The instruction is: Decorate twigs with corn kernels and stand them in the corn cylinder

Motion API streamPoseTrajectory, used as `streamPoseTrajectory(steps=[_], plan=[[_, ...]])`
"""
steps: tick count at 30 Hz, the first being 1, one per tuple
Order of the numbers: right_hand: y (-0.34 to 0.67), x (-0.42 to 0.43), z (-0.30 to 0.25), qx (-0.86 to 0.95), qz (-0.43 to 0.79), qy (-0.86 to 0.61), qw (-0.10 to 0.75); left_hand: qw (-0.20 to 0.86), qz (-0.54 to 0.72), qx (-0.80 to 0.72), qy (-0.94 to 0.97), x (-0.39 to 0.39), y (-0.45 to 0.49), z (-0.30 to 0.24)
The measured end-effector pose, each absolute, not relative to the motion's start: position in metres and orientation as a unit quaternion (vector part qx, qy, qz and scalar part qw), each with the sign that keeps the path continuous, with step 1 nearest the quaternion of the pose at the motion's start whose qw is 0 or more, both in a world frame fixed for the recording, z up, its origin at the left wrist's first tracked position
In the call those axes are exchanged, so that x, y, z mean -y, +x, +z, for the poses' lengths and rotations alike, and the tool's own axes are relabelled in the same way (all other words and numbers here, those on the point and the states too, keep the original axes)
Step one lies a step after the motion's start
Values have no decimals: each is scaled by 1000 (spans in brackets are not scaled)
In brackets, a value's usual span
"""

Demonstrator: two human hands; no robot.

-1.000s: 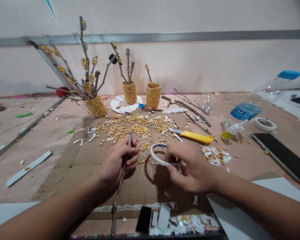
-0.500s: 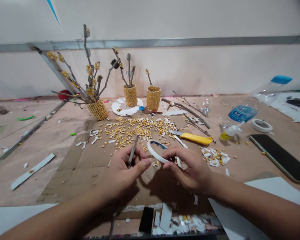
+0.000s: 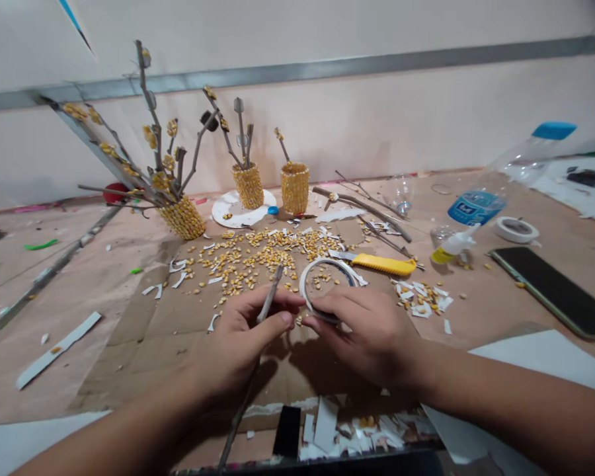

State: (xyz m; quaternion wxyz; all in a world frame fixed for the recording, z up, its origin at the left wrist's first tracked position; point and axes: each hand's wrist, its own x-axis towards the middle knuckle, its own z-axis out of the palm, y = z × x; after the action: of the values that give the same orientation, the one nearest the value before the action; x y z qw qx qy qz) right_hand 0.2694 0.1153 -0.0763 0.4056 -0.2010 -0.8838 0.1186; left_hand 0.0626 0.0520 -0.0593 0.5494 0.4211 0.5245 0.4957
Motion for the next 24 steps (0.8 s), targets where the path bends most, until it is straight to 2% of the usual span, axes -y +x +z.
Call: streamPoseTrajectory(steps=[10,17,20,24], plan=[[269,-118,-76,866,184,-200,419,604,471,-506,396,-56,55,-71],[270,-121,-81,871,201,-208,398,671,457,-453,369,-57,62,-73],[272,-122,-83,869,198,-209,402,647,483,-456,375,-56,64,-71],[273,-121,-83,876,177,-207,397,557,499,-534,396,-55,67,-66]])
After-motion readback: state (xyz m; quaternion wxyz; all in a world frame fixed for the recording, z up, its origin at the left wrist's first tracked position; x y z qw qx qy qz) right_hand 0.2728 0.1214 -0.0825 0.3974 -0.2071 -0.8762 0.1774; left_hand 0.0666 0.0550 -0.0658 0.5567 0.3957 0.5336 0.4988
